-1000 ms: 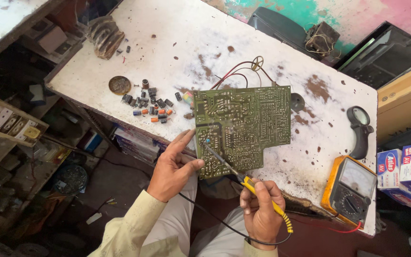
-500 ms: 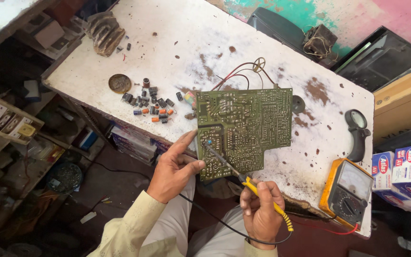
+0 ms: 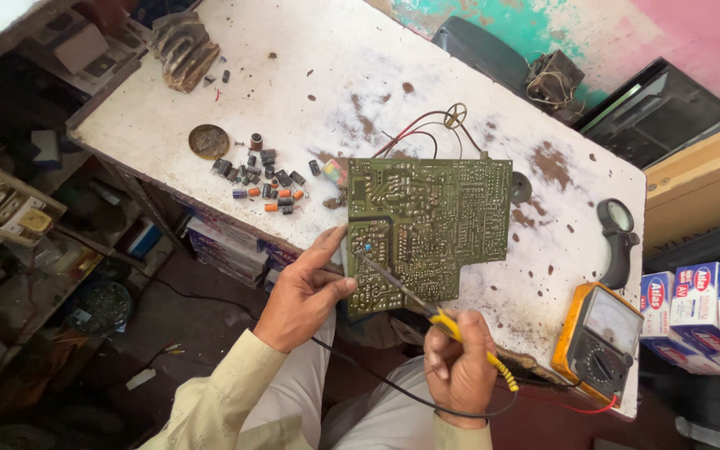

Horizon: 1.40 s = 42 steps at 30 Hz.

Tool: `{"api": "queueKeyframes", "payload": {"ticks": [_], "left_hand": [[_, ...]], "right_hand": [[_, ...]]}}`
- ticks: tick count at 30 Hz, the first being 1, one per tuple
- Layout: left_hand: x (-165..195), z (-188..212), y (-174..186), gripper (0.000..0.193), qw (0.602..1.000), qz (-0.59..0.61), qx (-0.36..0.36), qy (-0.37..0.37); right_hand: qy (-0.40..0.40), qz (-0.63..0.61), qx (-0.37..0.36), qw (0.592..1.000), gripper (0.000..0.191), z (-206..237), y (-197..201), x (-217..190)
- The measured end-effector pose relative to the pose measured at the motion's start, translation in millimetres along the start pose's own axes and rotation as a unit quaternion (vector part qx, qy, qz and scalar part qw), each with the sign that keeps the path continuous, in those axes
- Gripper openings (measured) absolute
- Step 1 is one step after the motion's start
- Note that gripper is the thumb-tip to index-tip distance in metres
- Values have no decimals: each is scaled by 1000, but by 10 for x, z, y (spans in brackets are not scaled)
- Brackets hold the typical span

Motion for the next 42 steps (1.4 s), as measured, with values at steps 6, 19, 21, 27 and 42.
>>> {"api": "queueKeyframes", "payload": {"ticks": [6,19,21,27,42], "left_hand": [[-15,-3,19,76,1000,4,-11,-15],[1,-65,60,75,1000,-6,-15,-1],[26,-74,76,74,1000,-23,-18,4],[49,-120,109,73,999,-12,-30,-11],[20,-115,106,75,1000,5,-24,-19]], "right_hand": [[32,31,-9,999,25,-37,-19,-29],[20,76,-41,996,23,-96,-88,-110],[5,67,-48,997,24,-108,-72,-115],[-89,-41,-14,995,30,-188,-24,-5],[164,161,-11,973,18,138,-271,40]]}}
Point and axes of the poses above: each hand's wrist, its own z-axis away from the middle knuckle, its own y-axis out of the back of the hand, x = y × z, the point moved 1 cm from there along -z, towards the middle knuckle, and after that the axes turned 10 degrees about -z, right-handed, at the moved point
